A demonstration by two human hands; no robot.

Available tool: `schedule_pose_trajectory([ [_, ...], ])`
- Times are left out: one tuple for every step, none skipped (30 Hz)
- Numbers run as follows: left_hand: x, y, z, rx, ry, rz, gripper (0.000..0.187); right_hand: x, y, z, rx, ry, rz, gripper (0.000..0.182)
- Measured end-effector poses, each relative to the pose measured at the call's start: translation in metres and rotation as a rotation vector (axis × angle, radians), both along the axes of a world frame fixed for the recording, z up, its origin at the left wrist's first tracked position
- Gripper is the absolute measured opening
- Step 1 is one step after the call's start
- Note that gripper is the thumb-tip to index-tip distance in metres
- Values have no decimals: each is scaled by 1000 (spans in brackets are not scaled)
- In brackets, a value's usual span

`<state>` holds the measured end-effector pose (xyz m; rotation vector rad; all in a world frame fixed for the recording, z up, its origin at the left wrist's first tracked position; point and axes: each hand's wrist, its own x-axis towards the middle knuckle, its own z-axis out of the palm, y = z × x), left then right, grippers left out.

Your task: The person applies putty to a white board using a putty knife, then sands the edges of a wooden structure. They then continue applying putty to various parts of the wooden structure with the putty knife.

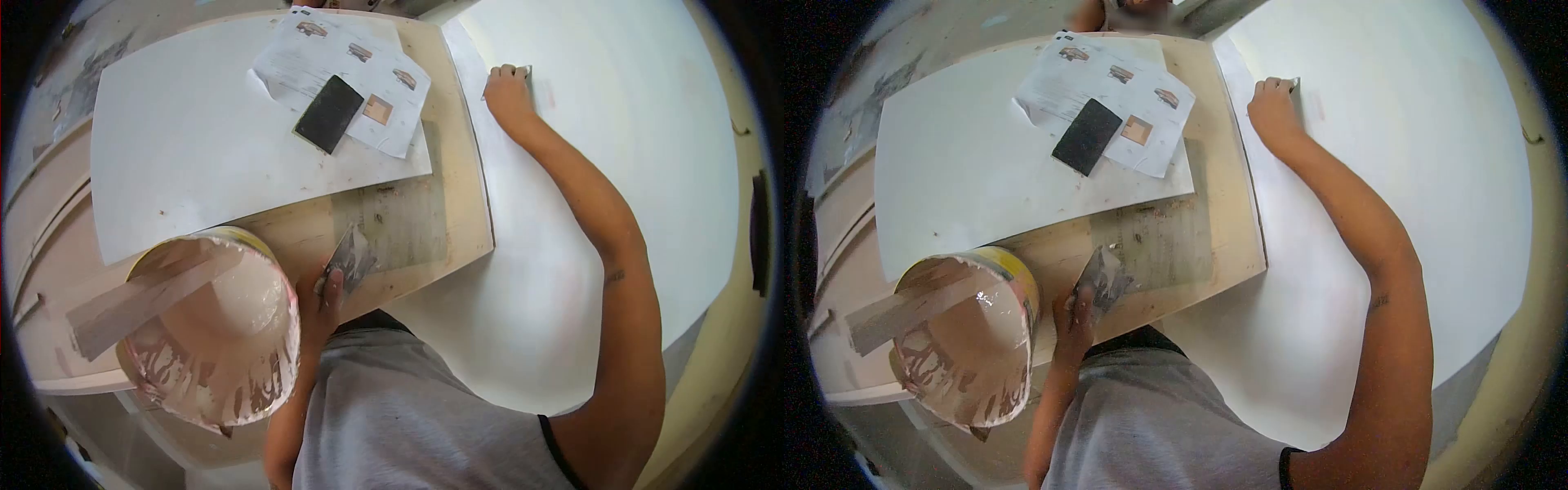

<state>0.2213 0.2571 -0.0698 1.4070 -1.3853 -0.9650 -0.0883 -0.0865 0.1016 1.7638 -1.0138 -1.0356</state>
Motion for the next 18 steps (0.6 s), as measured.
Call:
schedule_pose_trajectory([
  [2, 2, -4, -69, -93, -1, 33, -3, 18, -1, -9, 24, -21, 29],
  [3, -1, 0, 6, 25, 2, 34, -8, 35, 1, 4, -4, -9, 36],
  [3, -3, 1, 43, 78, -11, 34, -12, 51, 1, 0, -12, -33, 36],
  [2, -5, 1, 82, 131, -21, 35, -15, 68, 1, -5, 31, -43, 38],
  [0, -6, -5, 88, 147, 47, 35, -17, 84, 1, -11, 73, -49, 40],
  [-1, -8, -6, 93, 163, 118, 36, -17, 100, 1, -17, 62, -69, 40],
  [0, -9, -5, 89, 150, 100, 36, -18, 116, 2, -20, 70, -83, 40],
  [1, -11, -4, 128, 214, 67, 36, -18, 129, 3, -23, 81, -94, 41],
  [3, -13, 1, 147, 239, 39, 36, -20, 143, 2, -27, 72, -113, 41],
  [4, -17, 9, 167, 264, 11, 37, -24, 156, 0, -33, 89, -118, 41],
  [5, -20, 19, 188, 393, -8, 37, -27, 167, -2, -40, 108, -121, 42],
  [6, -21, 26, 214, 521, -32, 38, -30, 180, -6, -42, 102, -143, 42],
  [6, -19, 26, 217, 513, -54, 38, -33, 192, -9, -43, 86, -176, 42],
  [4, -18, 25, 224, 550, -44, 39, -37, 199, -14, -44, 67, -199, 41],
  [4, -18, 24, 231, 588, -39, 40, -39, 209, -17, -46, 60, -216, 41],
  [4, -18, 24, 230, 581, -52, 40, -42, 219, -20, -46, 57, -232, 38],
  [5, -17, 25, 285, 565, -35, 40, -44, 229, -23, -44, 53, -244, 36],
  [5, -17, 26, 341, 548, -17, 40, -43, 237, -24, -45, 49, -254, 36],
])
